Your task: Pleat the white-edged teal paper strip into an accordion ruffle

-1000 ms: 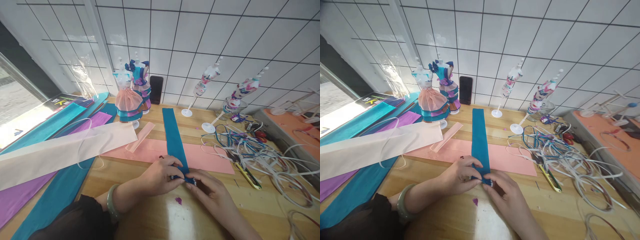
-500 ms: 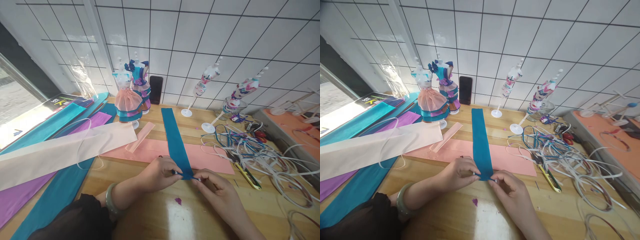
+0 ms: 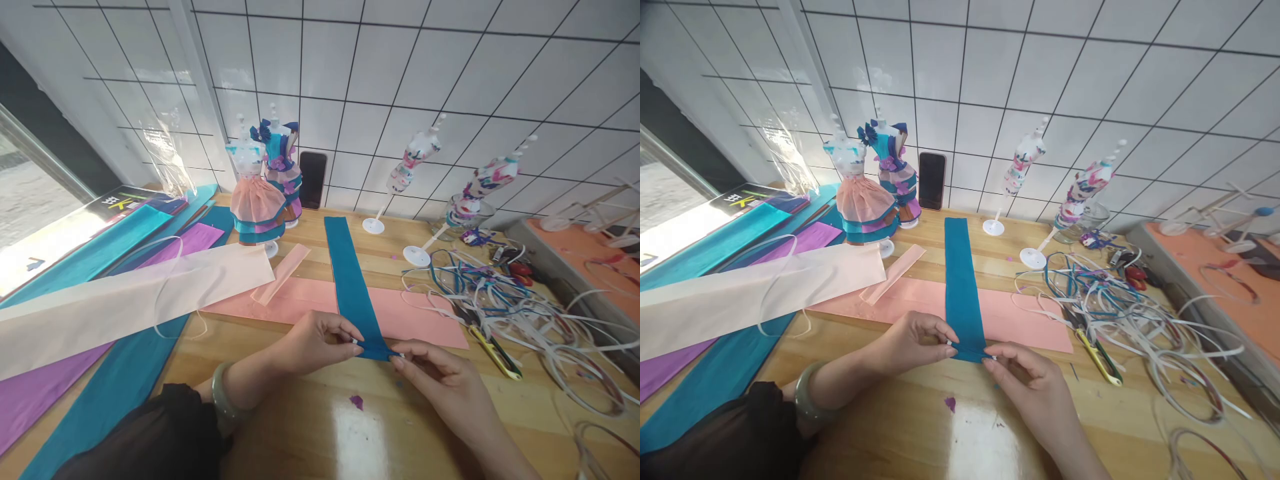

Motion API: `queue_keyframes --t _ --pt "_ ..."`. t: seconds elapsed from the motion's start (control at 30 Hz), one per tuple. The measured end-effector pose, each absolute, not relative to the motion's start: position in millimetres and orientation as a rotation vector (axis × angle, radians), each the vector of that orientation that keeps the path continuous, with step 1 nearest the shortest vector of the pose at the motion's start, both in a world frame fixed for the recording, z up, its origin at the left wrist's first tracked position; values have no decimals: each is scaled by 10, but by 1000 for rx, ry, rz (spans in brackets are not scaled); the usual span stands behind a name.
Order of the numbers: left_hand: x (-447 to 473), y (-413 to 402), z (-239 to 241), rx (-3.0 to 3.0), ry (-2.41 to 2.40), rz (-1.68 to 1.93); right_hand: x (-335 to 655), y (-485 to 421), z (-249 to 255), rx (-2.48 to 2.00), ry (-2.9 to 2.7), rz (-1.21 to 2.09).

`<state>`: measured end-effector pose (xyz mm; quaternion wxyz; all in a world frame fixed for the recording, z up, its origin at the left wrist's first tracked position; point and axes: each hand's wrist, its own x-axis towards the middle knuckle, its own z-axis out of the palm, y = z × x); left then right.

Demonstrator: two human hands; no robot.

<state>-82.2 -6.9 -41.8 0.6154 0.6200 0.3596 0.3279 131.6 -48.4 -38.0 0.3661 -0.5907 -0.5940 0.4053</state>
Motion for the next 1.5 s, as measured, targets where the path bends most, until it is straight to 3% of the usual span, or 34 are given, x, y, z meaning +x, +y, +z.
queue_keyframes --t 1.5 --pt "-863 -104 -299 1435 791 750 1338 -503 -325 -1452 -1587 1191"
